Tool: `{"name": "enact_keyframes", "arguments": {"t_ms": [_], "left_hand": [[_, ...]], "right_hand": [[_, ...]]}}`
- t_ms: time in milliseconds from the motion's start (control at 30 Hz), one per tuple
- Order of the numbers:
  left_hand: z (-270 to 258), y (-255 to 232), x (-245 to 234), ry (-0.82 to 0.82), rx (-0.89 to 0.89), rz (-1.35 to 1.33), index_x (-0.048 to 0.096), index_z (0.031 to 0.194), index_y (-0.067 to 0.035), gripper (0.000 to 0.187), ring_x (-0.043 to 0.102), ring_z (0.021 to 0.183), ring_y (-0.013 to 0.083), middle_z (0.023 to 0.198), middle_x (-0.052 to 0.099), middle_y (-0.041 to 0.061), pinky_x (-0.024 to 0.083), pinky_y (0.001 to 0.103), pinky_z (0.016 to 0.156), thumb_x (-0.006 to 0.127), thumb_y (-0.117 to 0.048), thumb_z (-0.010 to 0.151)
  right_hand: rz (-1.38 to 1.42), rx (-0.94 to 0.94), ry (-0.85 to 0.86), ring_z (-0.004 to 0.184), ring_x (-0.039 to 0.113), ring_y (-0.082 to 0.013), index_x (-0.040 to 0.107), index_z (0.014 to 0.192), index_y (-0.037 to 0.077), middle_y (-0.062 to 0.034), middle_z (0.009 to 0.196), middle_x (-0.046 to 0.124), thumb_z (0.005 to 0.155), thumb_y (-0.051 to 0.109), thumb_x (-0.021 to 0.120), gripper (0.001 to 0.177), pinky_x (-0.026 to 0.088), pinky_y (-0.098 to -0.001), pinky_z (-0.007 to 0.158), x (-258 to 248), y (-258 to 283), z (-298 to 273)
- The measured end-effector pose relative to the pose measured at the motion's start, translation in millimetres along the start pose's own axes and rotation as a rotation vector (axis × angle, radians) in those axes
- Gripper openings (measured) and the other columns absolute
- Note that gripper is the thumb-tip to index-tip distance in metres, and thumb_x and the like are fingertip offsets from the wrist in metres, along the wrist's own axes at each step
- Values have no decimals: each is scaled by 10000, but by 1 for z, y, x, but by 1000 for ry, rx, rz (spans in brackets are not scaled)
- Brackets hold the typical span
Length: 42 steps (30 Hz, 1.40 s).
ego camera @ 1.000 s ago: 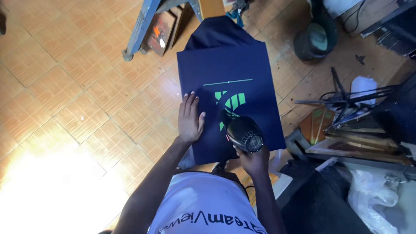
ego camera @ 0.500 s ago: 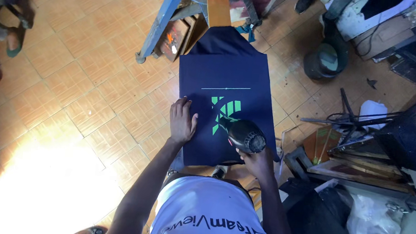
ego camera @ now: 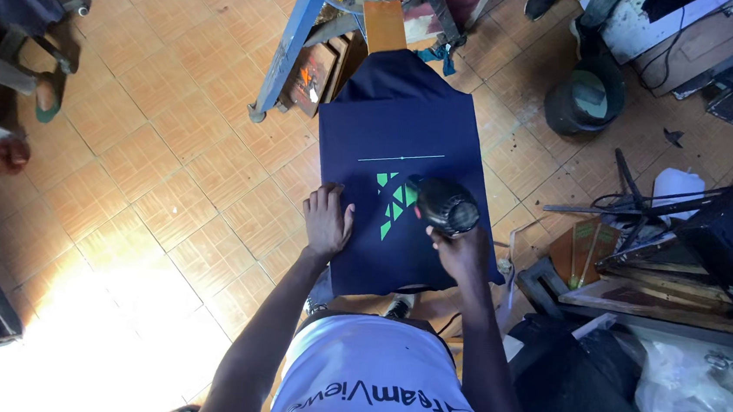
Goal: The person uses a handheld heat gun to apply heat to a green graphic on a dark blue t-shirt laid on a workbench. They repeatedly move the heat gun over the design and occasionally adjust the shirt with their other hand.
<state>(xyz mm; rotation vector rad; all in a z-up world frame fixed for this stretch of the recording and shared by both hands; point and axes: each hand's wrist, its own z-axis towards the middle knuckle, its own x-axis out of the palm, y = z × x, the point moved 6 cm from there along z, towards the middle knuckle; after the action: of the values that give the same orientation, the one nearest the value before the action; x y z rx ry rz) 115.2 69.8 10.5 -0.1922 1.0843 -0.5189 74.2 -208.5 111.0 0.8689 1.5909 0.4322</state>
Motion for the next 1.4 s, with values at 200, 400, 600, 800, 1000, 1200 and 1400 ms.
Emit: {"name": "enact_keyframes", "arguments": {"t_ms": [200,400,600,800,1000,1200,1400], "left_hand": [[1,-1,4,31,-6,-5,583,1280,-147,425,563,1019,293,1175,547,66,410,431,815,461,-464,1023],[2,-1,3,42,-8,-1,581,1273,-147,417,564,1029,289,1181,544,67,419,423,829,475,-456,1015],[2,-4,3,24,-10,10,588,1278,-155,409,571,1030,290,1177,553,64,421,426,830,468,-451,1023],[4,-11,1,30,2,7,586,1260,-146,401,575,1045,289,1186,558,69,424,429,836,478,-446,1017],[4,-9,0,27,-17,8,582,1261,-144,404,577,1060,278,1201,559,61,431,421,852,472,-453,1024],[5,-7,-1,34,-44,-18,590,1252,-137,390,579,1059,292,1195,568,66,424,437,848,494,-434,1019],[4,-4,0,43,-36,10,582,1254,-151,393,573,1063,276,1205,561,56,423,427,850,488,-450,1018]], "right_hand": [[-22,134,-8,698,770,-204,746,817,162,-13,676,758,792,277,825,141,580,-356,746,-18,-14,2],[17,176,94,739,779,-175,793,893,162,-52,790,794,803,211,817,105,577,-326,765,-20,-31,-1],[-113,212,6,728,763,-289,777,794,192,-4,655,749,791,332,785,140,577,-408,742,-26,-39,10],[-75,217,25,809,773,-280,763,844,195,-8,699,763,790,332,803,152,560,-424,817,-12,-28,15],[-117,136,79,814,760,-365,748,767,112,-82,673,758,806,304,789,201,546,-413,818,-16,-11,1],[-121,235,140,843,770,-343,755,770,124,-56,720,782,767,340,815,225,564,-452,828,-19,-18,-8],[-27,126,141,798,783,-253,789,812,164,-40,712,783,837,237,787,77,559,-385,825,-4,-15,4]]}}
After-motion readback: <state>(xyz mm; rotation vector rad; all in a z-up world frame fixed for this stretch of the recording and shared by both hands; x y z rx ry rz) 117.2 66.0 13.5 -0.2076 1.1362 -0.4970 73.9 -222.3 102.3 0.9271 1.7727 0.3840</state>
